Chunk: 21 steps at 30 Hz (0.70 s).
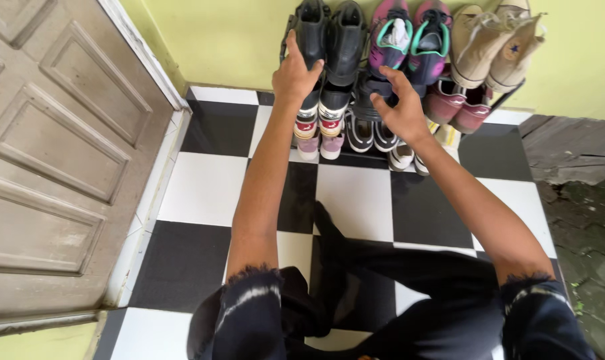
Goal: The person sits on a checkered floor and removes the shoelaces from a pair of black shoes. They pull the laces out of the eyelets one at a time, starting with the right shoe and then the left, leaving the shoes unlaced on the floor.
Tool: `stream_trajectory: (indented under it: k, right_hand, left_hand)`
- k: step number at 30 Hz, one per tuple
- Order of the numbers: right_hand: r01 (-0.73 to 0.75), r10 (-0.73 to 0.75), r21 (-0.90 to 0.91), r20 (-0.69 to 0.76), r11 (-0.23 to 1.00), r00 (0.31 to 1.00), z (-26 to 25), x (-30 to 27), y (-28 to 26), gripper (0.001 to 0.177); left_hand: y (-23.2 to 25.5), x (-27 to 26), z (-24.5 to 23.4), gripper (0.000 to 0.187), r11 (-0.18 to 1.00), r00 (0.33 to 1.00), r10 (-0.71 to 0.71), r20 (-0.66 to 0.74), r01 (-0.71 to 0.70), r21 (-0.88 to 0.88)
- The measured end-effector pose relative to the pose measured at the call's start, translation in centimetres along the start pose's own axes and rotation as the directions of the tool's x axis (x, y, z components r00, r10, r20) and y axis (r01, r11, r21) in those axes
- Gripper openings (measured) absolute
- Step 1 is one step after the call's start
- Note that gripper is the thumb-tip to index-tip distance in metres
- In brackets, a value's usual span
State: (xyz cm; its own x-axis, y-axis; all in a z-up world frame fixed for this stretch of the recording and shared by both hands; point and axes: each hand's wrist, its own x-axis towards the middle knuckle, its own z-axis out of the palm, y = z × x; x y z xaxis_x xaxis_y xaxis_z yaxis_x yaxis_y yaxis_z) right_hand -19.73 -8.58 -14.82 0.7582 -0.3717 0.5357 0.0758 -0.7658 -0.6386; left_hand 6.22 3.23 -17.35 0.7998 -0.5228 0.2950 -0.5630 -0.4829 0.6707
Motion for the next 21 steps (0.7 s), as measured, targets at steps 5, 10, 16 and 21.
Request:
stream_trajectory:
  k: [5,10,16,21]
  right_hand:
    - [0.005,-0.004,0.061,-0.021,0.998,1.000,-1.3,-0.3,1.0,0.050]
    - [-0.073,0.078,0.128,-0.030,0.989,0.997,-1.0,-0.9,2.2,0.054]
    - [-0.078,0.090,0.102,-0.115,0.992,0.989,-0.1,1.5,0.8,0.078]
    - [0.041,-0.066,-0.250,-0.094,0.967,0.993,2.6,4.8,-1.8,0.106]
  left_hand:
    - [0.1,-3.6,-0.6,0.101,0.996,0.998,0.067,-0.021,-0.066,0.058]
    - [-1.1,-5.2,-1.2,0.098,0.999,0.999,-0.006,0.034,0.008,-0.051]
    - [-1.3,-3.3,-0.7,0.102,0.896,0.968,0.190,-0.165,-0.239,-0.375]
    - [0.5,-2.1,0.6,0.109,0.897,0.905,0.296,-0.305,-0.373,-0.239]
